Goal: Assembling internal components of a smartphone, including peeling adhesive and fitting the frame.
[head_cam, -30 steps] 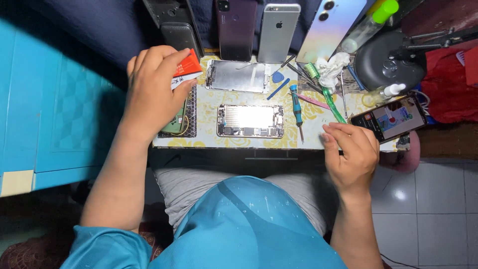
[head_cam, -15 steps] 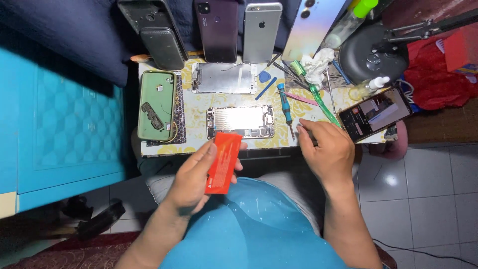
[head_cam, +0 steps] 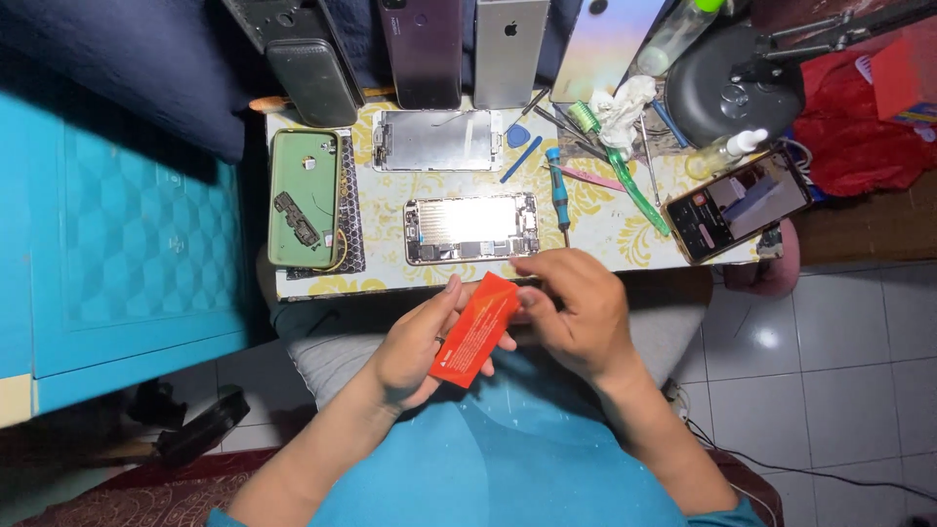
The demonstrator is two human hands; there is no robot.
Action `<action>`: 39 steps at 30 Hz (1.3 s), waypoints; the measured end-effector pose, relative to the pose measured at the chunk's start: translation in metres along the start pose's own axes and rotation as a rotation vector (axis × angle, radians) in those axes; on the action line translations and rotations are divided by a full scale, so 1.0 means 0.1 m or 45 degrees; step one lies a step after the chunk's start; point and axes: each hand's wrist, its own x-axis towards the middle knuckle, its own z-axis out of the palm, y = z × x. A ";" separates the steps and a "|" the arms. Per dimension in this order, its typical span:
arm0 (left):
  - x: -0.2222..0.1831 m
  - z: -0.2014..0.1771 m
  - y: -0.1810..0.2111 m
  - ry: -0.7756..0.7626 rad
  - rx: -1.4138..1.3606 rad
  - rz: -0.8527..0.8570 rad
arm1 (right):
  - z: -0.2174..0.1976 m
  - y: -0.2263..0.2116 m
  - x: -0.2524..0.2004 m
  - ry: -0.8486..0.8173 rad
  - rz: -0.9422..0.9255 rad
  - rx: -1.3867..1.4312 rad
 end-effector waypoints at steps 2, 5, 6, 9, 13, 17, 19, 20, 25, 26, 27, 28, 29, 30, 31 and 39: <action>0.09 -0.08 -0.06 -0.054 0.017 0.025 | 0.07 -0.03 -0.06 -0.059 0.059 0.134; 0.08 -0.06 -0.02 -0.151 0.015 0.057 | 0.07 0.03 -0.10 -0.142 0.179 0.427; 0.06 -0.03 0.00 -0.196 -0.006 0.060 | 0.05 0.07 -0.11 -0.166 0.245 0.583; 0.02 0.01 0.07 -0.166 -0.063 0.082 | 0.00 0.15 -0.21 -0.052 0.429 0.837; 0.02 0.01 0.05 -0.086 -0.175 0.150 | 0.08 0.24 -0.34 0.223 0.578 0.975; 0.09 -0.04 -0.02 -0.111 -0.238 0.461 | 0.19 0.10 -0.30 0.449 0.498 0.950; 0.07 0.05 0.00 -0.157 -0.233 0.560 | 0.24 -0.03 -0.22 0.459 0.385 0.907; 0.05 0.10 0.00 -0.142 -0.191 0.623 | 0.24 -0.11 -0.16 0.350 0.113 0.611; 0.16 0.09 0.04 0.108 -0.072 0.649 | 0.36 -0.23 -0.04 0.154 -0.412 0.114; 0.16 0.06 0.06 0.147 -0.081 0.639 | 0.32 -0.23 -0.03 0.086 -0.457 0.132; 0.16 0.03 0.08 0.181 -0.090 0.625 | 0.29 -0.22 -0.02 0.020 -0.501 0.144; 0.12 0.02 0.10 0.181 -0.090 0.625 | 0.24 -0.11 -0.07 0.020 -0.501 0.144; 0.09 0.02 0.12 0.197 -0.036 0.642 | 0.18 -0.01 -0.12 0.028 -0.429 0.090; 0.06 0.02 0.14 0.214 0.017 0.659 | 0.12 0.10 -0.16 0.035 -0.357 0.036; 0.02 0.01 0.15 0.213 0.015 0.659 | 0.06 0.16 -0.15 0.034 -0.356 0.035; -0.11 0.05 0.19 0.162 0.155 0.577 | -0.53 0.52 -0.01 0.260 -0.104 -1.062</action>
